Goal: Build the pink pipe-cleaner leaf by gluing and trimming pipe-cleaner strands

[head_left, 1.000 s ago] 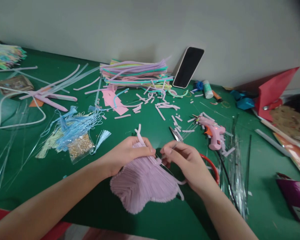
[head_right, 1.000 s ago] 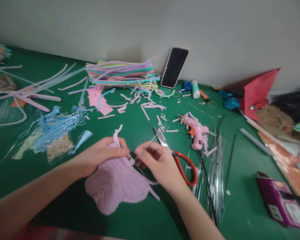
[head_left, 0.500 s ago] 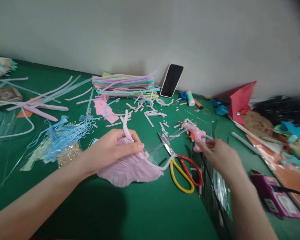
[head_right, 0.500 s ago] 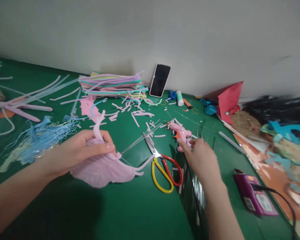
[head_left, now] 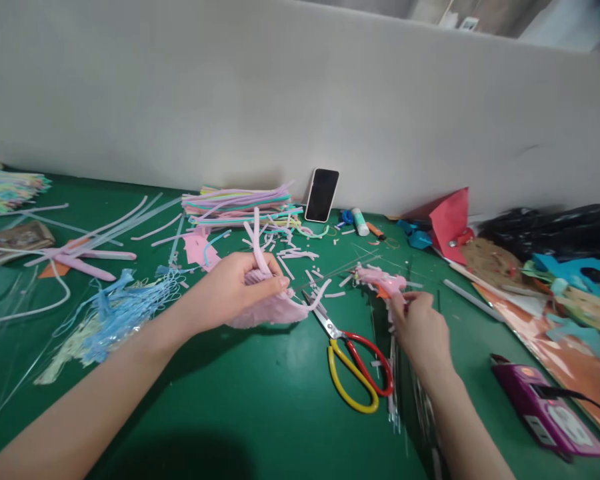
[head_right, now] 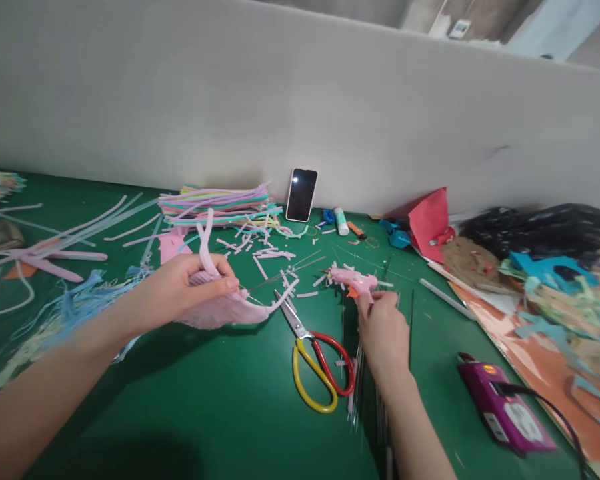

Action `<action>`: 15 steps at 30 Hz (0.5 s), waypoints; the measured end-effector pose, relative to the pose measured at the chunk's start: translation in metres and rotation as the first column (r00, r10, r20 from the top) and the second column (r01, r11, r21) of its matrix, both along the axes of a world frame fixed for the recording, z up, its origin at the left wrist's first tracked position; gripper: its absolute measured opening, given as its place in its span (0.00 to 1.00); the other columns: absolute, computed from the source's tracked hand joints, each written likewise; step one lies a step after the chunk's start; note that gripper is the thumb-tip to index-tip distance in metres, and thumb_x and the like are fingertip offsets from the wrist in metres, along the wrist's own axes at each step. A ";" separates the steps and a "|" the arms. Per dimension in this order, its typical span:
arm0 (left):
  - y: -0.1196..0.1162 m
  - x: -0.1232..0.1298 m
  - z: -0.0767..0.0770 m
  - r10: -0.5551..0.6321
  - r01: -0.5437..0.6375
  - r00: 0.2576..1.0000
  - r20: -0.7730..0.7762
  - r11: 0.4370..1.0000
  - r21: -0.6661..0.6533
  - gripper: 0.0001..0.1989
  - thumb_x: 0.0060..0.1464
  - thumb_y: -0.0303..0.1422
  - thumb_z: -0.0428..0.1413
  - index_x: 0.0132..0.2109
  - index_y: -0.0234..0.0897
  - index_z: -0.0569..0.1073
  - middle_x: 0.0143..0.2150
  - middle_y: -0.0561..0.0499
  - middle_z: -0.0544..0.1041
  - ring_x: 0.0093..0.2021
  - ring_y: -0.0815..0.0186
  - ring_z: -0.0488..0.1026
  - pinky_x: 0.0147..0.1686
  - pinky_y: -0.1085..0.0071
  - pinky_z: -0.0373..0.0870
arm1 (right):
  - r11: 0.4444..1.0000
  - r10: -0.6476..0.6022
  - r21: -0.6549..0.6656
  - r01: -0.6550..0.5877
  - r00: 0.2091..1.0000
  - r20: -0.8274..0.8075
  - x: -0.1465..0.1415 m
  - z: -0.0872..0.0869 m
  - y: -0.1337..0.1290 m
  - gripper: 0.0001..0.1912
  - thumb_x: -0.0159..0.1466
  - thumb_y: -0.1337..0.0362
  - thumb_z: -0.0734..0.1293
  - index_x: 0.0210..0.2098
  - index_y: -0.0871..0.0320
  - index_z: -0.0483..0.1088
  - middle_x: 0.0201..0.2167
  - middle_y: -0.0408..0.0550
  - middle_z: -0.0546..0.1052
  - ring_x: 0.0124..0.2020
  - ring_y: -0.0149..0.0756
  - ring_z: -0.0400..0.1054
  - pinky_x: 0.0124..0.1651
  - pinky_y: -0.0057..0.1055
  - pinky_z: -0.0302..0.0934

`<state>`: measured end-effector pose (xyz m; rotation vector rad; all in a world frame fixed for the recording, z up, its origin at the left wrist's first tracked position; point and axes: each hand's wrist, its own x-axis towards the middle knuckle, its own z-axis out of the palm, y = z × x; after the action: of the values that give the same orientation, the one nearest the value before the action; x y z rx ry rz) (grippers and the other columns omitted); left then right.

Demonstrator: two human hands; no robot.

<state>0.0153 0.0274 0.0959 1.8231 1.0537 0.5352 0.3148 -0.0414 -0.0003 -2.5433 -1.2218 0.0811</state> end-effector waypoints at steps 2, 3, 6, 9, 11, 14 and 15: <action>0.001 0.004 -0.001 -0.012 0.012 1.000 -0.008 1.000 -0.006 0.13 0.57 0.43 0.56 0.34 0.39 0.76 0.36 0.54 0.81 0.38 0.62 0.76 0.39 0.70 0.65 | 0.996 -0.045 0.078 0.047 0.999 -0.030 0.004 0.005 -0.005 0.23 0.67 0.55 0.50 0.50 0.67 0.62 0.32 0.65 0.76 0.32 0.55 0.72 0.33 0.41 0.60; 0.002 0.005 -0.002 -0.014 0.014 1.000 -0.010 1.000 -0.009 0.13 0.57 0.43 0.56 0.33 0.39 0.76 0.36 0.53 0.81 0.38 0.62 0.76 0.39 0.70 0.65 | 0.991 -0.059 0.118 0.064 0.997 -0.048 0.005 0.007 -0.007 0.24 0.68 0.55 0.49 0.50 0.67 0.62 0.34 0.66 0.76 0.33 0.54 0.72 0.34 0.41 0.60; 0.006 0.009 -0.003 -0.003 0.003 1.000 0.006 1.000 -0.021 0.12 0.56 0.43 0.57 0.33 0.38 0.75 0.36 0.52 0.80 0.39 0.61 0.76 0.40 0.69 0.65 | 0.974 -0.052 0.212 0.077 0.991 -0.121 0.005 0.010 -0.013 0.26 0.69 0.51 0.45 0.46 0.62 0.64 0.33 0.61 0.76 0.33 0.49 0.71 0.34 0.38 0.60; 0.011 0.013 -0.006 0.015 -0.013 0.999 0.038 0.998 -0.057 0.13 0.55 0.43 0.57 0.32 0.38 0.75 0.37 0.51 0.81 0.40 0.60 0.75 0.42 0.68 0.65 | 0.951 0.001 0.303 0.066 0.976 -0.219 -0.003 0.016 -0.019 0.29 0.67 0.43 0.47 0.38 0.58 0.67 0.25 0.50 0.73 0.26 0.42 0.67 0.29 0.34 0.60; 0.014 0.016 -0.009 0.034 -0.028 0.997 0.068 0.996 -0.082 0.13 0.54 0.43 0.58 0.32 0.37 0.75 0.36 0.51 0.81 0.40 0.60 0.75 0.42 0.68 0.65 | 0.915 0.000 0.387 0.112 0.961 -0.277 -0.015 0.023 -0.024 0.27 0.61 0.38 0.58 0.36 0.57 0.66 0.26 0.48 0.72 0.25 0.40 0.66 0.28 0.33 0.59; 0.019 0.020 -0.015 0.074 -0.058 0.990 0.120 0.990 -0.131 0.13 0.54 0.43 0.58 0.33 0.37 0.74 0.36 0.51 0.80 0.41 0.61 0.75 0.42 0.69 0.66 | 0.860 -0.112 0.448 0.246 0.946 -0.304 -0.037 0.031 -0.034 0.27 0.52 0.41 0.68 0.37 0.55 0.62 0.26 0.46 0.72 0.25 0.39 0.66 0.27 0.33 0.59; 0.020 0.021 -0.017 0.080 -0.060 0.987 0.137 0.987 -0.148 0.14 0.55 0.43 0.58 0.34 0.36 0.74 0.36 0.51 0.80 0.41 0.61 0.74 0.42 0.69 0.66 | 0.831 -0.144 0.474 0.292 0.936 -0.322 -0.046 0.032 -0.037 0.27 0.49 0.42 0.69 0.36 0.55 0.61 0.24 0.44 0.71 0.22 0.39 0.65 0.25 0.33 0.58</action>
<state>0.0361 0.0479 0.0791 1.6030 1.0350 0.6074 0.2692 -0.0780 0.0314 -2.0898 -0.7119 0.0423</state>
